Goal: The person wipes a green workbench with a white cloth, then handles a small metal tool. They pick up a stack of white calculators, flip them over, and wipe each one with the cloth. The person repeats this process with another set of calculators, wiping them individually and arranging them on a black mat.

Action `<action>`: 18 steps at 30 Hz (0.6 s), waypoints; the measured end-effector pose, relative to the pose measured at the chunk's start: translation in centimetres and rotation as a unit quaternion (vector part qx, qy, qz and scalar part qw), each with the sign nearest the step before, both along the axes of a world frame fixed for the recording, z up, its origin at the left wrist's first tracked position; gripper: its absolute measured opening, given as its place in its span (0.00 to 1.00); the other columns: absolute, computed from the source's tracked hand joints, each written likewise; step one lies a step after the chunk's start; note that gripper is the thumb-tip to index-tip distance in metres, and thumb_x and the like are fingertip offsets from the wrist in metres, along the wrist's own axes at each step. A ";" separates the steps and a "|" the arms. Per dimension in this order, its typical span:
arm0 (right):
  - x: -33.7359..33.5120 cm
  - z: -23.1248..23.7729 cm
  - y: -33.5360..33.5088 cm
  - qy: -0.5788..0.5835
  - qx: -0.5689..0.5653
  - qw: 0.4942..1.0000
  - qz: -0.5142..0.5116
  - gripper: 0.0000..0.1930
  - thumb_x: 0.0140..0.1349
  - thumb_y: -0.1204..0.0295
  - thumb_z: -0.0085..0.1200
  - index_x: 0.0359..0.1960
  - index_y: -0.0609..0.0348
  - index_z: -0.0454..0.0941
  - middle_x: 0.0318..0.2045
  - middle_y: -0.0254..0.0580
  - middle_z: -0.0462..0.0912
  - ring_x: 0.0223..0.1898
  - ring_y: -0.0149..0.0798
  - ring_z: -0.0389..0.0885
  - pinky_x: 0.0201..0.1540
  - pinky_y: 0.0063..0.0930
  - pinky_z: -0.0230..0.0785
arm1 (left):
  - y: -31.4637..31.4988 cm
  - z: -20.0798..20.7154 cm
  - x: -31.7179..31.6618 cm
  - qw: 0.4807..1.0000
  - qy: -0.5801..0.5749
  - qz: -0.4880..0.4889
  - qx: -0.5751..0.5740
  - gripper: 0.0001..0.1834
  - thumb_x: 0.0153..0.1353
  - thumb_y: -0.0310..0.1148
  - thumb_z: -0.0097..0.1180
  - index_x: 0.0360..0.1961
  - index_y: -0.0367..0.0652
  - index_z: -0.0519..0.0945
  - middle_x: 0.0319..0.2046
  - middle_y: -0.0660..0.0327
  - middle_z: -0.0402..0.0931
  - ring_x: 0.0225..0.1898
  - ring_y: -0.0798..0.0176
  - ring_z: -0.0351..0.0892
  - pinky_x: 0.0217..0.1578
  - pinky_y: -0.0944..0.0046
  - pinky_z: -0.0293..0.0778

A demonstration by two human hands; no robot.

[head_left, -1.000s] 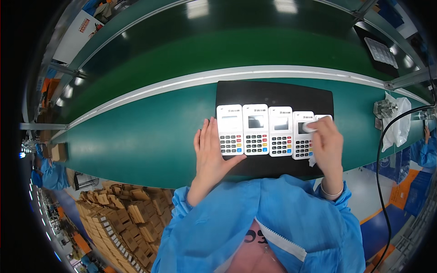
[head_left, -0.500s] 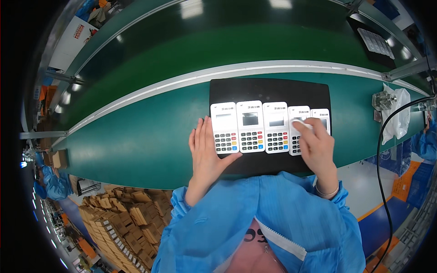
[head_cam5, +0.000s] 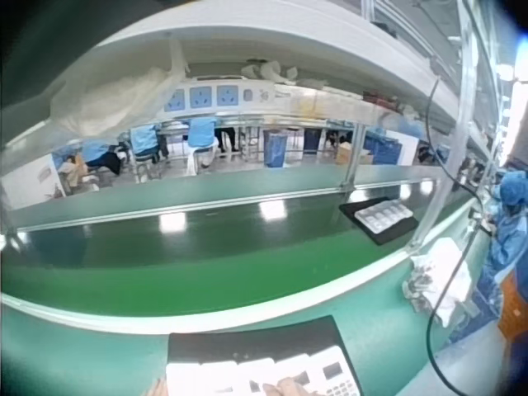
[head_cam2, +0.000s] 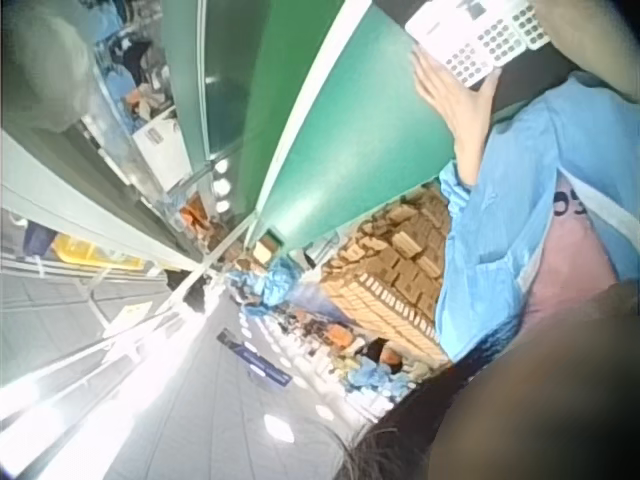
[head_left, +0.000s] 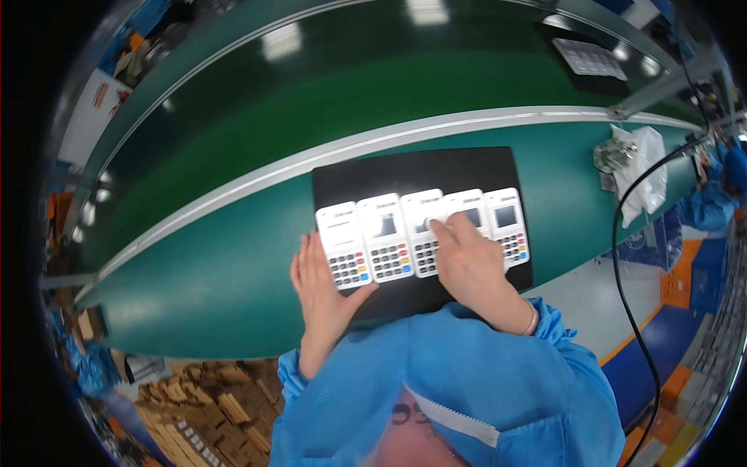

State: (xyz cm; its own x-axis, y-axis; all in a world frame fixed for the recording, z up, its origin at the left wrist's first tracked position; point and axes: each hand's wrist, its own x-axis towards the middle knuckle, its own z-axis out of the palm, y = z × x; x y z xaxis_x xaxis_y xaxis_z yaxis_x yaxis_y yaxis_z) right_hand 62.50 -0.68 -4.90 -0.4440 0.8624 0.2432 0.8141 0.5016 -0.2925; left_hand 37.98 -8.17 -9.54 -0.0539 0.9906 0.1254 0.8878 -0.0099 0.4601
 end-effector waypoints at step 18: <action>31.8 0.2 14.2 0.048 0.206 0.874 -0.438 0.16 0.71 0.73 0.45 0.56 0.56 0.81 0.47 0.49 0.80 0.48 0.54 0.82 0.50 0.44 0.74 | -0.3 0.4 0.5 1.000 0.001 0.008 -0.017 0.63 0.45 0.47 0.78 0.74 0.31 0.53 0.73 0.42 0.55 0.78 0.39 0.46 0.74 0.40 0.38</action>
State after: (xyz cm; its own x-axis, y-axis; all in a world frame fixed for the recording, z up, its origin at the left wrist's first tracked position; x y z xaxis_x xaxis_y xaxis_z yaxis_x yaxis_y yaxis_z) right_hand 94.30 13.48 -4.69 0.3814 0.6914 0.6136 0.9204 -0.2225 -0.3215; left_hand 38.48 -8.43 -9.18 -0.0688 0.9933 0.0926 0.8882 0.0188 0.4590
